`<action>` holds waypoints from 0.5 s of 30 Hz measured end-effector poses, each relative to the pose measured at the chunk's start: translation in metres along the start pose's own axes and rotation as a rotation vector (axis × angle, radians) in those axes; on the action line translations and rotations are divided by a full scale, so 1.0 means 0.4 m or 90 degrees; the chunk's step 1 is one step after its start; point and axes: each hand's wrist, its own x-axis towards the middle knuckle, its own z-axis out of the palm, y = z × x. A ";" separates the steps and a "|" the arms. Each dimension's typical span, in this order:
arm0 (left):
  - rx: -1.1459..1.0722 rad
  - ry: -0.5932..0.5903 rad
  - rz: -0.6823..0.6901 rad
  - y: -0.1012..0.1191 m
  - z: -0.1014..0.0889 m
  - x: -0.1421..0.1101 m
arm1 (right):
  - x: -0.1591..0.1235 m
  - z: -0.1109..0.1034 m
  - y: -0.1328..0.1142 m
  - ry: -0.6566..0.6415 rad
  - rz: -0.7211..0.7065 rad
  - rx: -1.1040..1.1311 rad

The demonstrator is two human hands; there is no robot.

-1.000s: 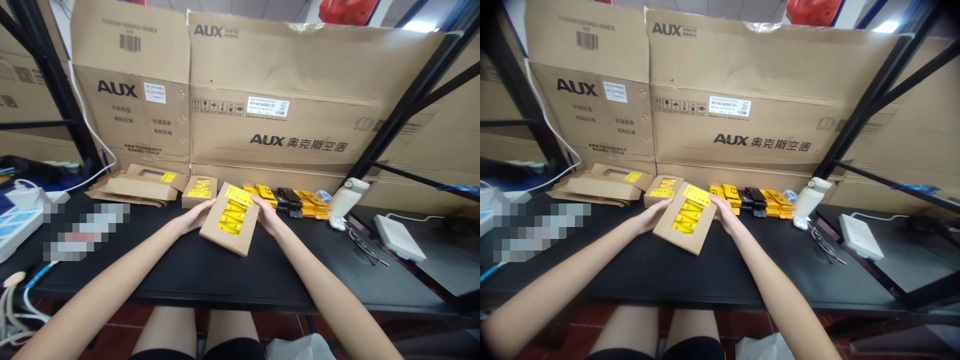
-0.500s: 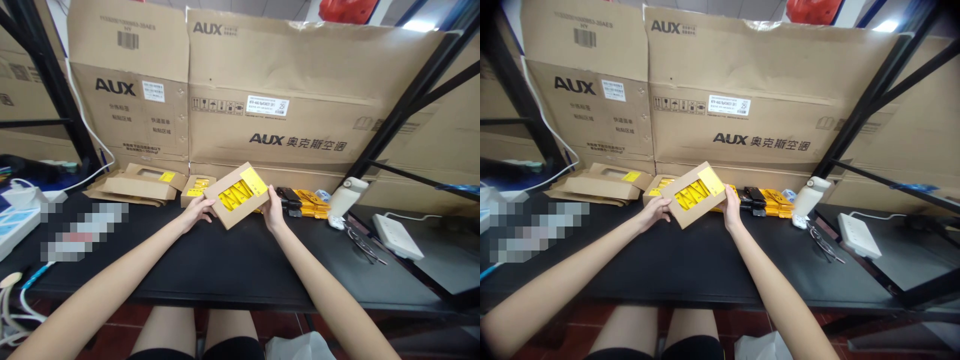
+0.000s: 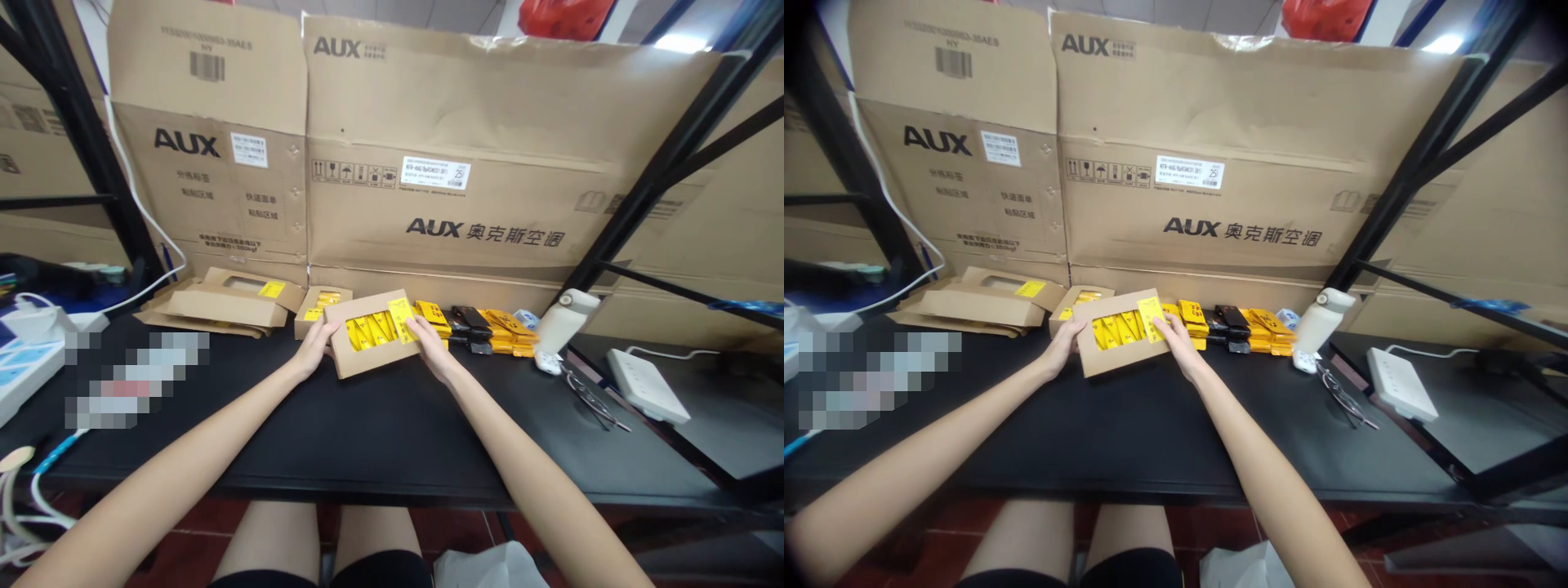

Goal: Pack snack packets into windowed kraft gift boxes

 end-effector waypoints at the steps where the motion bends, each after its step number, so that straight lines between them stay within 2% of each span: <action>1: 0.008 0.005 0.010 -0.001 -0.001 0.001 | 0.000 0.000 0.003 -0.017 0.016 0.008; 3: 0.023 0.012 0.019 -0.005 -0.002 0.002 | -0.001 0.001 0.011 -0.036 0.018 -0.015; 6: 0.036 0.020 0.029 -0.015 -0.005 0.008 | -0.006 0.011 0.028 -0.048 -0.032 -0.089; 10: 0.046 0.039 0.095 -0.025 -0.010 0.015 | -0.010 0.023 0.051 -0.073 -0.061 -0.125; 15: 0.033 0.019 0.094 -0.025 -0.008 0.017 | -0.005 0.024 0.056 -0.021 -0.062 -0.121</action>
